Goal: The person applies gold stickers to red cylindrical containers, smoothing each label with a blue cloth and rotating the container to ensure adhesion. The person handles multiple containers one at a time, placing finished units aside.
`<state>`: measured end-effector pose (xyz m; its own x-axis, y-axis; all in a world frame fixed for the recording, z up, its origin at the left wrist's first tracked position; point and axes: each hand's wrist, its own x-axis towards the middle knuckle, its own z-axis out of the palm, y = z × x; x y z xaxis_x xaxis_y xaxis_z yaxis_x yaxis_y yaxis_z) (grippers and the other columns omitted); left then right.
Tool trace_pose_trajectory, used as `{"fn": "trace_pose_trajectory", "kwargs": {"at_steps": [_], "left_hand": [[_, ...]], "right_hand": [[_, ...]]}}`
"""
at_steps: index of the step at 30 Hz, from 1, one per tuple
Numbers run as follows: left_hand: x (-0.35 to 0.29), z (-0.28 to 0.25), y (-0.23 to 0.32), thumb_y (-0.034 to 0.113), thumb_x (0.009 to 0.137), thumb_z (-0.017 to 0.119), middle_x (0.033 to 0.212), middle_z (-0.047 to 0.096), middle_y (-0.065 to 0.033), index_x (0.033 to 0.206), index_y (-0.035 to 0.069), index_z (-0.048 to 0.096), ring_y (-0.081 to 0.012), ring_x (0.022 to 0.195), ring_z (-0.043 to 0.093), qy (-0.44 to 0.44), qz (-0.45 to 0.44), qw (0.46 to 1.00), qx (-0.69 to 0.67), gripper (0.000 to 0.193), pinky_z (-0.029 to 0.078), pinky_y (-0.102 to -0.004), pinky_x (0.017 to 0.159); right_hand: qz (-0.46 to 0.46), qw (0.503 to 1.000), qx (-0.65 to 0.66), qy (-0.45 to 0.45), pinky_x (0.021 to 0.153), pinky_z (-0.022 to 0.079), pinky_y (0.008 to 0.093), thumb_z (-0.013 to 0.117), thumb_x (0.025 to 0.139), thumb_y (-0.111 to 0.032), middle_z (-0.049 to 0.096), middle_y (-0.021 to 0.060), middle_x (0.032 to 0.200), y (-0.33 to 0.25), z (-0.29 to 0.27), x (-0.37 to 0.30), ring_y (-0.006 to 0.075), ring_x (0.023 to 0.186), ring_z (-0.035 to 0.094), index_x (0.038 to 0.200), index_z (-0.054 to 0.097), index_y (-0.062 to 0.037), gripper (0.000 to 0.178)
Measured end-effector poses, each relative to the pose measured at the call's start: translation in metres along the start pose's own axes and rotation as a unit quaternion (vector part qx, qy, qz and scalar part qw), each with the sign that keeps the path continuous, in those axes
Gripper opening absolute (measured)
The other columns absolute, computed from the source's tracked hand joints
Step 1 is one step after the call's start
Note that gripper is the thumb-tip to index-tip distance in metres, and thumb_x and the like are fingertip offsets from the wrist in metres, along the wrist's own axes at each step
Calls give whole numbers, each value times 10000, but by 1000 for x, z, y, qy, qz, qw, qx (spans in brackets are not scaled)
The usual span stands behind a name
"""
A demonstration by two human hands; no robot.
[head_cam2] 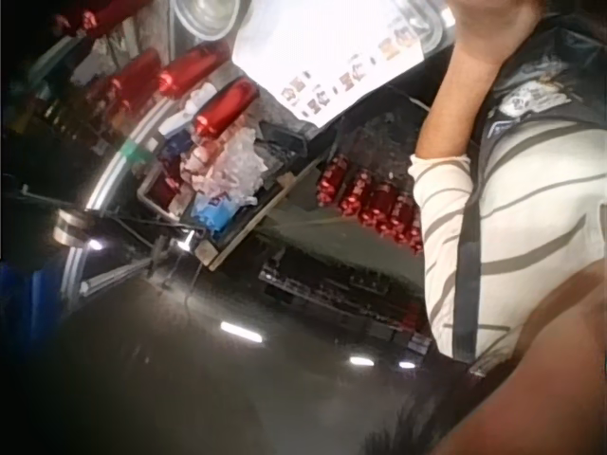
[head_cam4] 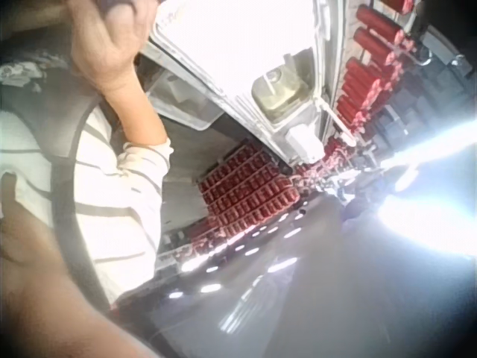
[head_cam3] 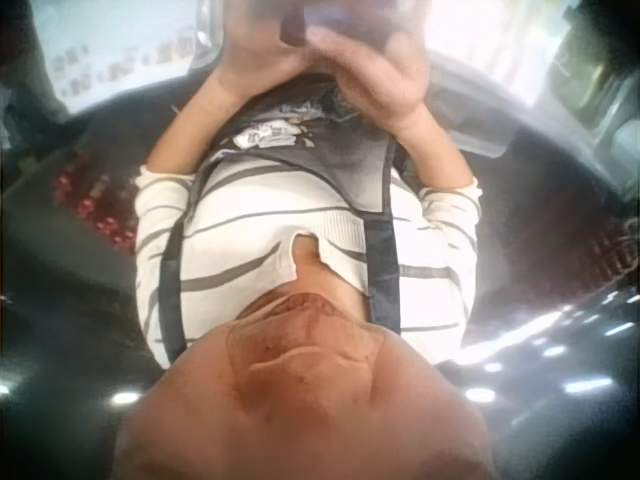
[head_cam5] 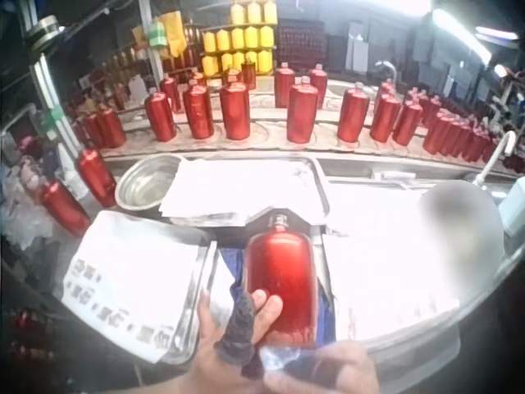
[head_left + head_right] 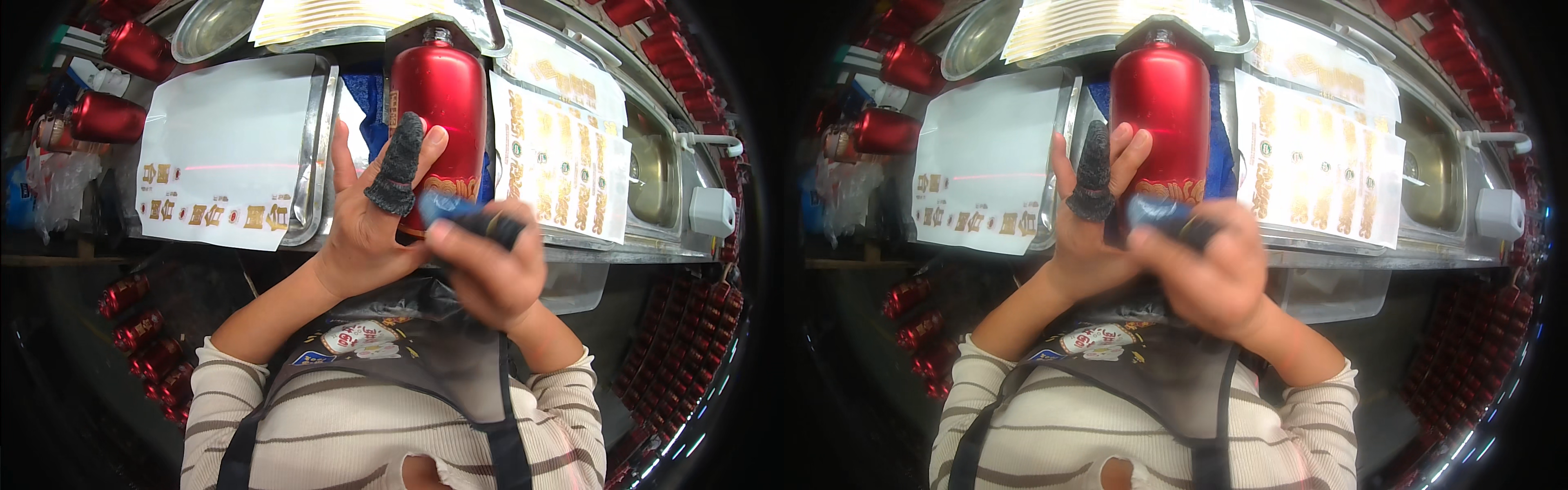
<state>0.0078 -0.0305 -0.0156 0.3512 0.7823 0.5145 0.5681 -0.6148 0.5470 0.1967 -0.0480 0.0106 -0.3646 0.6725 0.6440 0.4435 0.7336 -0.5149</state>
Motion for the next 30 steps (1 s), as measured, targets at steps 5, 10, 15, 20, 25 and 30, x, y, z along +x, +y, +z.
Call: {"fn": "trace_pose_trajectory", "kwargs": {"at_steps": [5, 10, 15, 20, 25, 30], "left_hand": [[-17, -1, 0, 372, 701, 849, 1535, 433, -121, 1447, 61, 450, -306, 1430, 387, 30, -52, 997, -42, 901, -4, -614, 1171], [-35, -12, 4, 535, 746, 788, 1587, 311, -189, 1340, 87, 607, -404, 1479, 247, -35, -66, 995, 62, 767, -28, -635, 1149], [-16, -41, -9, 524, 841, 694, 1526, 387, -246, 1223, 17, 673, -400, 1450, 320, 105, -126, 986, -31, 635, 34, -610, 1157], [85, -12, -41, 347, 930, 638, 738, 668, -196, 742, -5, 639, -369, 603, 624, 187, -232, 937, -181, 399, 500, -404, 598], [117, 55, -87, 410, 947, 521, 1035, 646, -296, 1000, -62, 563, -472, 980, 625, 74, -239, 958, -142, 477, 487, -487, 871], [118, 36, -54, 392, 927, 520, 921, 693, -259, 1026, -52, 606, -459, 912, 659, 121, -311, 909, -249, 463, 512, -447, 846]], "right_hand": [[53, 997, -29, 45, 662, 498, 356, 769, 578, 72, 602, 49, 846, 3, -5, -2, 252, 730, 597, 992, 769, -113, 454], [356, 901, 223, 104, 691, 495, 303, 703, 797, 5, 652, 89, 885, 8, -25, -13, 185, 775, 611, 993, 708, -22, 198], [435, 821, 347, 127, 671, 444, 248, 584, 865, -97, 592, 47, 819, 61, -44, -41, 111, 720, 528, 1037, 598, 8, 202], [244, 967, 19, -62, 666, 439, 279, 832, 691, -109, 518, 104, 1271, 19, -9, -22, 144, 810, 489, 1453, 384, -33, 887], [241, 956, 166, -39, 892, 582, 364, 807, 720, 52, 441, 186, 1367, 34, 33, -17, 290, 1146, 607, 1497, 273, -51, 949], [226, 969, 80, -58, 796, 571, 279, 801, 711, 49, 459, 172, 1392, 4, 9, -20, 227, 1092, 617, 1500, 317, -56, 931]]}}
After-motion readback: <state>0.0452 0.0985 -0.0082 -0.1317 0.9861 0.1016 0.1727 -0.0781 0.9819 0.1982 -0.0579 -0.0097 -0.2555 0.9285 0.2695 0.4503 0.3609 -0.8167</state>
